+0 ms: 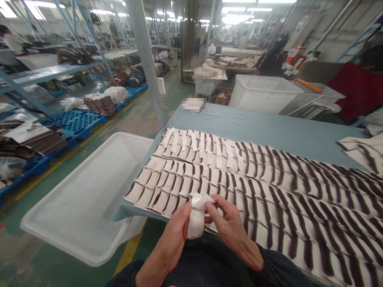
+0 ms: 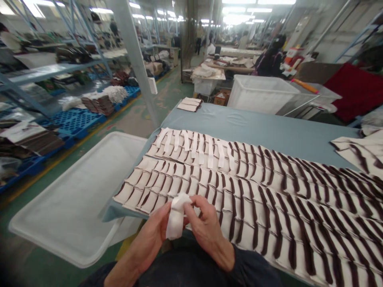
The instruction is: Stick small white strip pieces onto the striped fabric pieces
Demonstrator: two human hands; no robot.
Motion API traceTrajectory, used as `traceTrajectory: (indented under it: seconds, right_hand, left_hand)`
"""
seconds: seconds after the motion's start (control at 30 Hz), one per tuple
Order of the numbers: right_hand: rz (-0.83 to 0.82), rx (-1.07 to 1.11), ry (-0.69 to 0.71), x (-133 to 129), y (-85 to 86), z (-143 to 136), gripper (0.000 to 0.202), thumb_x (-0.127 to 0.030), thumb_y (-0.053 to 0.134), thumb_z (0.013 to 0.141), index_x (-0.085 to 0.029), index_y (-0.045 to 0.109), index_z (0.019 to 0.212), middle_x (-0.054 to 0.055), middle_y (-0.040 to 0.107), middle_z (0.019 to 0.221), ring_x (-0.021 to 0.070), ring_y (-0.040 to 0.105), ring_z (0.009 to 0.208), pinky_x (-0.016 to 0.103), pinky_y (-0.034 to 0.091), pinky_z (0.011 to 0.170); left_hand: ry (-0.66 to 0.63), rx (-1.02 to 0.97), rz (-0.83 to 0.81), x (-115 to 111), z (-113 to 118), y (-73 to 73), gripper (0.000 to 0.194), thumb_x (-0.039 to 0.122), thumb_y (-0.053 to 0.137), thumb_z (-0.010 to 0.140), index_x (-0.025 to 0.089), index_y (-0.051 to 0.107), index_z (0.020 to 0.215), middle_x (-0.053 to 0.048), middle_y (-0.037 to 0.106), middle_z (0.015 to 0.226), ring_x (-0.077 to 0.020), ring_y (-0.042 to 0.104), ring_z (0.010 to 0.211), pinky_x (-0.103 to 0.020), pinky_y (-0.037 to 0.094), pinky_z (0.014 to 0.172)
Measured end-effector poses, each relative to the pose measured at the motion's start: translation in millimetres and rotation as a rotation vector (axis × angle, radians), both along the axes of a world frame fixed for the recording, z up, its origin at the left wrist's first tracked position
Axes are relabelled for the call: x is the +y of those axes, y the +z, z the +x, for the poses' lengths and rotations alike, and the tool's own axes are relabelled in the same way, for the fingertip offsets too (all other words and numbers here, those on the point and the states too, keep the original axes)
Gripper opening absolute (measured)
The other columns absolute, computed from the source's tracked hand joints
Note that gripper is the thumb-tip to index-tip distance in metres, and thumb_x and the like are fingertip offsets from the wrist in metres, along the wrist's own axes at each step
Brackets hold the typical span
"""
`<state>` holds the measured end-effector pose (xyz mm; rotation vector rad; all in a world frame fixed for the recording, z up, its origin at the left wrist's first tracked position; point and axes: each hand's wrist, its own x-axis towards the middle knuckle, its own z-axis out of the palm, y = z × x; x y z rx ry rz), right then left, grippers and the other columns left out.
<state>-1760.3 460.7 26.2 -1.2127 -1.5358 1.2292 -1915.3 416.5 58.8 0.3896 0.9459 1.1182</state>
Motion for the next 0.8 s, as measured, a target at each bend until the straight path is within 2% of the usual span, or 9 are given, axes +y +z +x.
traceTrajectory:
  seconds: [0.1,0.2,0.33,0.53,0.8]
  right_hand:
    - [-0.221,0.123,-0.024,1,2.2,3,0.043,-0.063,0.065,0.09,-0.021,0.065,0.082,0.002,0.066,0.069,0.0167,0.064,0.058,0.027,0.056,0.05]
    - [-0.256,0.177,-0.028,4,5.4,7,0.047,-0.067,0.068,0.086,-0.02,0.064,0.083,0.0,0.064,0.067,0.0163,0.062,0.057,0.026,0.055,0.048]
    - [-0.298,0.232,-0.052,7,8.0,13,0.051,-0.072,0.069,0.083,-0.021,0.059,0.081,-0.002,0.06,0.063,0.0151,0.058,0.054,0.026,0.051,0.046]
    - [-0.138,0.16,-0.16,26,11.3,40,0.05,-0.07,0.066,0.085,-0.021,0.06,0.074,-0.001,0.059,0.061,0.0138,0.056,0.057,0.025,0.049,0.056]
    - [-0.031,0.085,-0.328,99,7.8,112,0.042,-0.062,0.064,0.084,-0.022,0.054,0.074,-0.004,0.053,0.06,0.0128,0.054,0.054,0.025,0.05,0.053]
  left_hand:
    - [-0.058,0.134,0.011,-1,0,-0.8,0.057,0.053,0.077,0.084,0.016,0.073,0.127,-0.013,0.081,0.109,-0.0264,0.076,0.093,-0.031,0.055,0.081]
    - [-0.082,0.221,0.039,0,5,-1.5,0.057,0.054,0.081,0.079,0.016,0.076,0.122,-0.012,0.082,0.102,-0.0243,0.075,0.088,-0.029,0.054,0.079]
    - [-0.063,0.283,0.075,3,17,-7.1,0.053,0.053,0.079,0.082,0.014,0.077,0.118,-0.012,0.082,0.096,-0.0217,0.073,0.082,-0.028,0.054,0.077]
    - [-0.121,0.39,0.072,3,34,-14.5,0.058,0.062,0.076,0.081,0.013,0.077,0.113,-0.011,0.082,0.091,-0.0209,0.072,0.077,-0.029,0.055,0.076]
    - [-0.306,0.38,0.005,-27,56,-24.3,0.06,0.069,0.075,0.078,0.016,0.079,0.105,-0.013,0.082,0.093,-0.0234,0.073,0.081,-0.032,0.056,0.079]
